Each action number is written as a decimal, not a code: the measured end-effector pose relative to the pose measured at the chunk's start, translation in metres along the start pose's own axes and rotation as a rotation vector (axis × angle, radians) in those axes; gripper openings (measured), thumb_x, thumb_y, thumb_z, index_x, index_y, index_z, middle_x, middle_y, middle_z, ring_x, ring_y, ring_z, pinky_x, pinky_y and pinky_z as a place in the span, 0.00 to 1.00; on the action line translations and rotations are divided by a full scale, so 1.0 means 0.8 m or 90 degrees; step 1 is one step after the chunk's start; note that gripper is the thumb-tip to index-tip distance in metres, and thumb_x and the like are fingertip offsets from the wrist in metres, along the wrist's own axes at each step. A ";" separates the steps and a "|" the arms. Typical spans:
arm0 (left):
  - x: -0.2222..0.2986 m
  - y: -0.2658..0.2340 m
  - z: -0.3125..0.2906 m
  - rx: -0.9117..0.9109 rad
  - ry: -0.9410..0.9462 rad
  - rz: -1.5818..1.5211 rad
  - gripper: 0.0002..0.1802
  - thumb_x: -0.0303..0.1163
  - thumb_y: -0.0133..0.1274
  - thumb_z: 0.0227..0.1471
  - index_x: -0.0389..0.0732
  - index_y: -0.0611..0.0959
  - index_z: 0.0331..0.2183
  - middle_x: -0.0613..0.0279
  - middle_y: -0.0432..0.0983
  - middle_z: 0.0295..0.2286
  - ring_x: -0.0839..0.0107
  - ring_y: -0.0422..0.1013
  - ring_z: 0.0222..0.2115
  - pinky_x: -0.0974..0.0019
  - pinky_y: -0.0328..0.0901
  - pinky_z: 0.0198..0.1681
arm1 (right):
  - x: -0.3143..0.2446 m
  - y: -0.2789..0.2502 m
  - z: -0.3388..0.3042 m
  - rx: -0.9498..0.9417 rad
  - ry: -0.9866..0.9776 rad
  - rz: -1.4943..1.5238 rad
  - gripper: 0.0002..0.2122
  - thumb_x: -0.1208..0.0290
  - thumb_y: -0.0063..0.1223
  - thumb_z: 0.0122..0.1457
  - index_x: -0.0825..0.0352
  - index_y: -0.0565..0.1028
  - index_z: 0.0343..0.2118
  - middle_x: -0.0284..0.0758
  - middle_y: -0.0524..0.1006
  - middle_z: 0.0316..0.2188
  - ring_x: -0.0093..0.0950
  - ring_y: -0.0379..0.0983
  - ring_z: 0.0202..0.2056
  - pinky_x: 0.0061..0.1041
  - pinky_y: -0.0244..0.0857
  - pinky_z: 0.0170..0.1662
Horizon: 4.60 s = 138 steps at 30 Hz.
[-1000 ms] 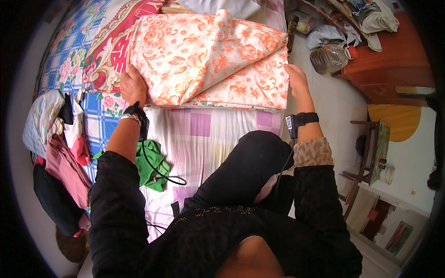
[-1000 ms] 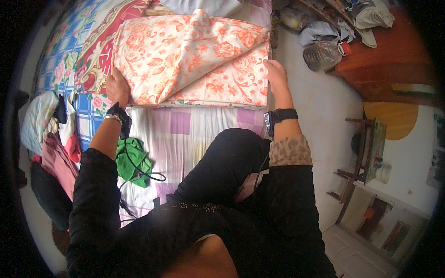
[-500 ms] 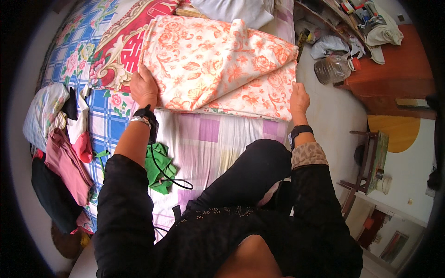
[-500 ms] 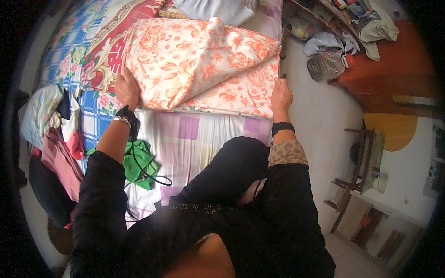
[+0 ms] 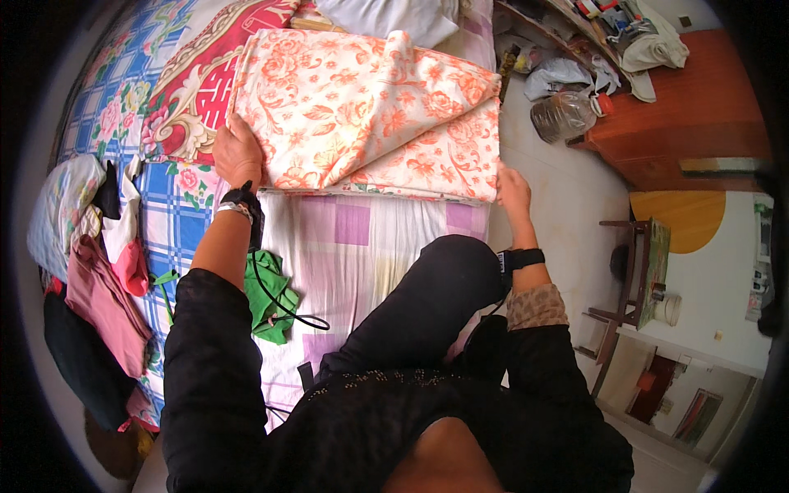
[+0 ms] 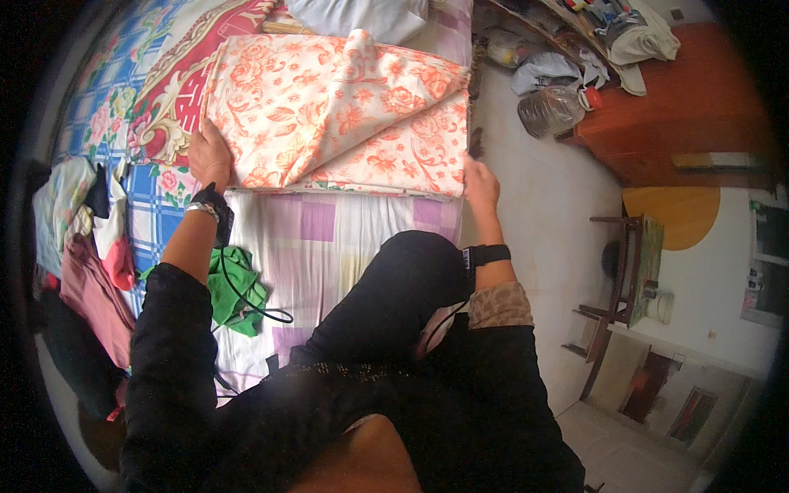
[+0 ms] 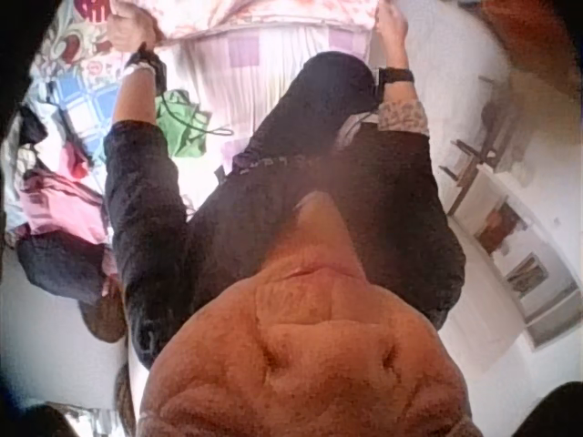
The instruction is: The person folds a floral-patterned cloth on a bed. They smooth the fabric, fold it in half multiple times, and adjust the edges to create a neat rectangular bundle.
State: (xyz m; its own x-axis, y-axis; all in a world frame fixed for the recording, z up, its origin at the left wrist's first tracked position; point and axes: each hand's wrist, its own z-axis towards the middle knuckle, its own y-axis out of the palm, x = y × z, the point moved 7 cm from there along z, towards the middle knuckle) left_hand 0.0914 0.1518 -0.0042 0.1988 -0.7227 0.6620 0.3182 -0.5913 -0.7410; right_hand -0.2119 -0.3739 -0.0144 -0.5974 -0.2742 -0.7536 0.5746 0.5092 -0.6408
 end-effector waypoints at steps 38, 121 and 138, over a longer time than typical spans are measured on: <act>-0.004 0.006 0.003 -0.004 0.000 -0.010 0.37 0.61 0.33 0.58 0.35 0.81 0.35 0.40 0.77 0.37 0.41 0.71 0.41 0.43 0.64 0.43 | -0.088 0.006 -0.045 0.197 -0.246 -0.294 0.10 0.59 0.55 0.59 0.61 0.76 0.30 0.35 0.79 0.26 0.39 0.76 0.30 0.38 0.66 0.33; -0.003 0.003 0.001 0.016 0.011 -0.013 0.36 0.59 0.34 0.60 0.35 0.80 0.34 0.39 0.77 0.35 0.41 0.71 0.40 0.43 0.64 0.43 | -0.137 0.020 0.011 0.130 -0.257 -0.264 0.15 0.55 0.51 0.59 0.62 0.80 0.33 0.40 0.81 0.31 0.44 0.76 0.36 0.40 0.66 0.39; -0.002 0.001 0.002 0.014 0.018 -0.026 0.35 0.59 0.35 0.60 0.34 0.79 0.32 0.39 0.77 0.34 0.40 0.71 0.38 0.44 0.64 0.41 | -0.129 0.053 0.099 0.052 -0.115 -0.197 0.21 0.48 0.50 0.58 0.62 0.81 0.39 0.40 0.82 0.35 0.41 0.77 0.40 0.38 0.67 0.44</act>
State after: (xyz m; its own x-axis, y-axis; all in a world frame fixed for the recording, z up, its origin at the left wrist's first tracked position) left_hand 0.0931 0.1532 -0.0061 0.1599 -0.7083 0.6876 0.3459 -0.6122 -0.7111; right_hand -0.0816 -0.3889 0.0246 -0.6457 -0.5486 -0.5311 0.4288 0.3151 -0.8467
